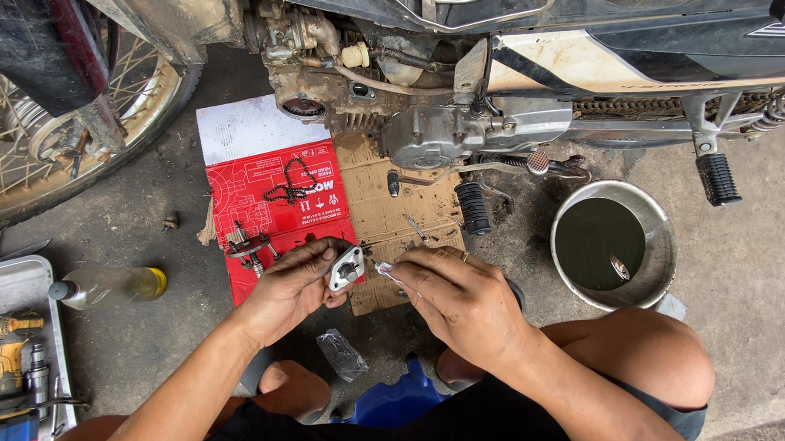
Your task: The person is repairing a motorcycle engine while sitting on a small stool. They apply a substance to a metal part, install it into the engine, and then use a wrench to tighten a bolt.
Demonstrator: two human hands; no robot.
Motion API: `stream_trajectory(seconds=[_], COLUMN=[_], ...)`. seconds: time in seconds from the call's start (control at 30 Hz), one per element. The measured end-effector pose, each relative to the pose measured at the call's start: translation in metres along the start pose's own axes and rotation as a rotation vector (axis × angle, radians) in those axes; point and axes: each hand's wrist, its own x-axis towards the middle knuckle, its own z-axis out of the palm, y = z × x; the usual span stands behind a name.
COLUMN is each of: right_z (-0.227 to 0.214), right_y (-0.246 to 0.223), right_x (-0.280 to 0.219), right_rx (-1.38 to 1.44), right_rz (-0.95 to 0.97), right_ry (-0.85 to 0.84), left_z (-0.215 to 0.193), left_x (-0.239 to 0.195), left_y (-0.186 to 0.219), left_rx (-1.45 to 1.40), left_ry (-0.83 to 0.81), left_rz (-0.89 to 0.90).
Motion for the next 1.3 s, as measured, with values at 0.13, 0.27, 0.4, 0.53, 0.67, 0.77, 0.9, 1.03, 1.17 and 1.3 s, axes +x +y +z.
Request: stream_trajectory(seconds=[0.13,0.27,0.4,0.53,0.67,0.77,0.9,1.03,1.17,1.3], right_z=[0.006,0.006,0.004,0.005,0.004,0.004,0.005,0.007,0.014,0.016], right_y=[0.000,-0.001,-0.003,-0.004,-0.004,-0.005,-0.006,-0.016,-0.016,-0.019], right_x=[0.000,0.004,0.009,0.012,0.014,0.014,0.004,0.001,-0.003,0.001], right_rx=[0.025,0.010,-0.092,-0.109,-0.130,-0.142,-0.187,-0.213,-0.172,-0.153], right_rz=[-0.039,-0.060,-0.101,-0.116,-0.118,-0.097,-0.139,-0.212,-0.241,-0.282], right_ry=[0.072,0.117,0.125,0.131,0.118,0.086,0.005,-0.028,-0.014,0.012], left_z=[-0.003,-0.003,-0.002,-0.006,-0.001,-0.002,-0.004,-0.006,0.000,0.001], left_x=[0.000,0.002,0.001,-0.001,0.000,0.003,0.005,0.006,0.005,0.005], left_y=[-0.005,-0.008,-0.008,-0.013,-0.009,-0.008,-0.009,-0.014,-0.014,-0.014], left_rx=[0.063,0.105,0.113,0.173,0.170,0.147,0.056,-0.003,0.019,0.049], left_ry=[-0.015,-0.028,-0.034,-0.039,-0.031,-0.008,-0.008,-0.011,0.007,0.001], left_rz=[-0.008,0.002,0.010,-0.012,0.010,0.016,0.047,0.046,0.027,0.018])
